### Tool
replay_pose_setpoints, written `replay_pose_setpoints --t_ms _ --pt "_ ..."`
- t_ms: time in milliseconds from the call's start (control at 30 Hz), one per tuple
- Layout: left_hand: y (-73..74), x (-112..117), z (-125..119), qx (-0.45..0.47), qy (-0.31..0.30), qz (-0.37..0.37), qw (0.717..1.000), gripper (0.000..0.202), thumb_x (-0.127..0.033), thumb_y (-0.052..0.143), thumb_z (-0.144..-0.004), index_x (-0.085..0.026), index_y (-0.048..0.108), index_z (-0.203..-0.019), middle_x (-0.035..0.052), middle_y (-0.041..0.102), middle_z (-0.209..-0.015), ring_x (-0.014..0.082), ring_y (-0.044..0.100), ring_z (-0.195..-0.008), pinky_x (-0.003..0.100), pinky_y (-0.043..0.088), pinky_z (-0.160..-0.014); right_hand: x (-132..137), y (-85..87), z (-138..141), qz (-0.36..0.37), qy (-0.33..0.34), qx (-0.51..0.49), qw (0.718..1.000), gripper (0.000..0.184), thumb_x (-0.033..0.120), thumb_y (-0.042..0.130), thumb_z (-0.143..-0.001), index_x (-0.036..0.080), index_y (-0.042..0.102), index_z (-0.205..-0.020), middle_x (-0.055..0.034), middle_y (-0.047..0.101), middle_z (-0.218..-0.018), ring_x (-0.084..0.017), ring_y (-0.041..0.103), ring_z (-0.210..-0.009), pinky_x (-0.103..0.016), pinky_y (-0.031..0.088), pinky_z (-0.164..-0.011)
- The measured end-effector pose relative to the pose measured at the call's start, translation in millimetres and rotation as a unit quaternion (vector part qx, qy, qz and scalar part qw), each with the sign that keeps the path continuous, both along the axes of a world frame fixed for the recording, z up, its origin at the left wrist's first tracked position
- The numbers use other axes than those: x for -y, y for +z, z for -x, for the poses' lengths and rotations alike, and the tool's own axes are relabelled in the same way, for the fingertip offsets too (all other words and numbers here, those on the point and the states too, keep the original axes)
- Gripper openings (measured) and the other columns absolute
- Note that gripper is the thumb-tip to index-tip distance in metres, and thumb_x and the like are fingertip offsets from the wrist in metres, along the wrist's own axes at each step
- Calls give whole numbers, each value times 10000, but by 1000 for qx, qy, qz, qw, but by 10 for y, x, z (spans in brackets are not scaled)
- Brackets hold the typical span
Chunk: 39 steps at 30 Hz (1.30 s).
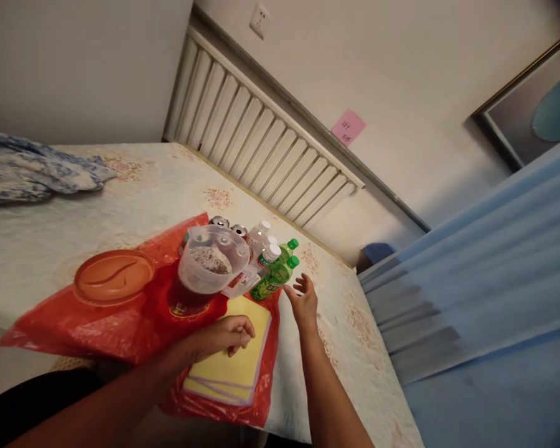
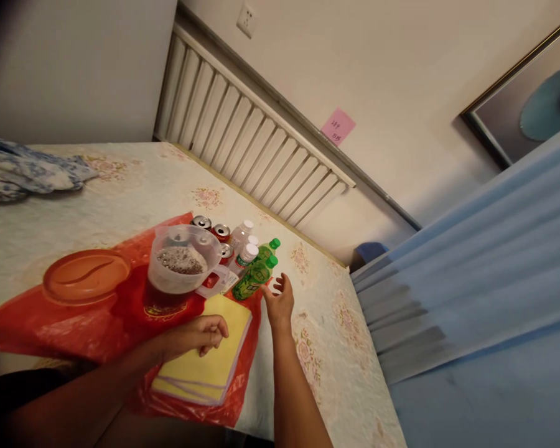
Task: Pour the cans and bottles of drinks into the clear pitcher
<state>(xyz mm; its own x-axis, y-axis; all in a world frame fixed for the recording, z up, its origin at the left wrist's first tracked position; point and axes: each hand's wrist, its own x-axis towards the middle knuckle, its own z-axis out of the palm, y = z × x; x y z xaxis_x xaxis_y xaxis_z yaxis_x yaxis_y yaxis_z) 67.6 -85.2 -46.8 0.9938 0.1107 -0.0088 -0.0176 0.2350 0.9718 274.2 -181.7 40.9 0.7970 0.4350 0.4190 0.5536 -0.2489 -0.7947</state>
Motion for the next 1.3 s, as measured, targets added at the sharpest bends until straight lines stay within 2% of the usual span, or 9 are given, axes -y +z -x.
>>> replay_pose_setpoints --t_ms 133,267,400,600,733,900,1000,1167,1300 --pt "18 8 -2 -5 4 -7 1000 279 -397 609 -758 -199 573 -952 -28 557 -778 101 460 -581 232 357 -542 -274 -93 -70 22 1 -6 1000 674 416 833 -520 149 623 -1103 -131 710 -1054 -242 669 -866 -334 527 -714" --pt "40 18 7 -15 -5 -6 1000 273 -371 600 -758 -197 572 -966 -27 556 -779 109 481 -600 232 378 -553 -400 -190 -85 36 3 7 999 507 417 796 -569 173 649 -988 -73 742 -916 -229 679 -811 -331 524 -737" --pt "28 32 -7 5 10 -13 1000 272 -380 597 -779 -191 556 -970 -32 527 -768 122 498 -637 244 403 -581 -406 -145 -27 54 -12 14 998 459 409 773 -609 166 650 -979 -89 746 -916 -235 682 -818 -336 520 -754" --pt "36 95 -72 42 100 -50 993 329 -407 624 -765 -193 544 -1002 -3 526 -823 171 531 -771 296 437 -695 -119 62 111 33 -28 35 998 479 420 765 -629 145 667 -1009 -89 746 -913 -224 675 -795 -326 519 -734" --pt "89 135 -78 50 189 -89 977 513 -329 668 -726 -209 520 -1203 96 582 -1136 268 545 -1055 395 445 -909 189 169 240 36 34 -29 998 532 399 789 -643 150 666 -1096 -94 754 -978 -237 696 -835 -338 542 -741" --pt "127 130 -49 86 198 -93 972 817 -313 745 -677 -218 394 -1410 147 426 -1475 332 400 -1338 452 367 -1078 458 232 565 25 142 -89 986 462 345 789 -688 178 673 -1102 -79 746 -1024 -239 700 -872 -344 561 -753" --pt "160 117 -21 99 151 -70 981 879 -322 773 -661 -199 377 -1435 138 491 -1432 327 473 -1284 419 424 -1030 528 254 787 26 191 -107 975 439 363 782 -713 187 673 -1100 -78 736 -1042 -246 694 -898 -357 566 -771" --pt "281 129 50 54 89 -99 990 666 -284 769 -642 -207 541 -1264 36 676 -1109 240 615 -982 335 502 -840 573 346 916 27 250 -107 962 577 416 781 -732 181 621 -1235 -114 699 -1159 -280 670 -1008 -402 558 -844" --pt "344 158 83 29 101 -161 981 485 -243 747 -635 -200 602 -1096 12 680 -971 204 617 -861 293 487 -740 586 554 823 -14 148 -16 989 523 435 703 -794 177 618 -1240 -85 679 -1011 -213 644 -842 -346 536 -738"
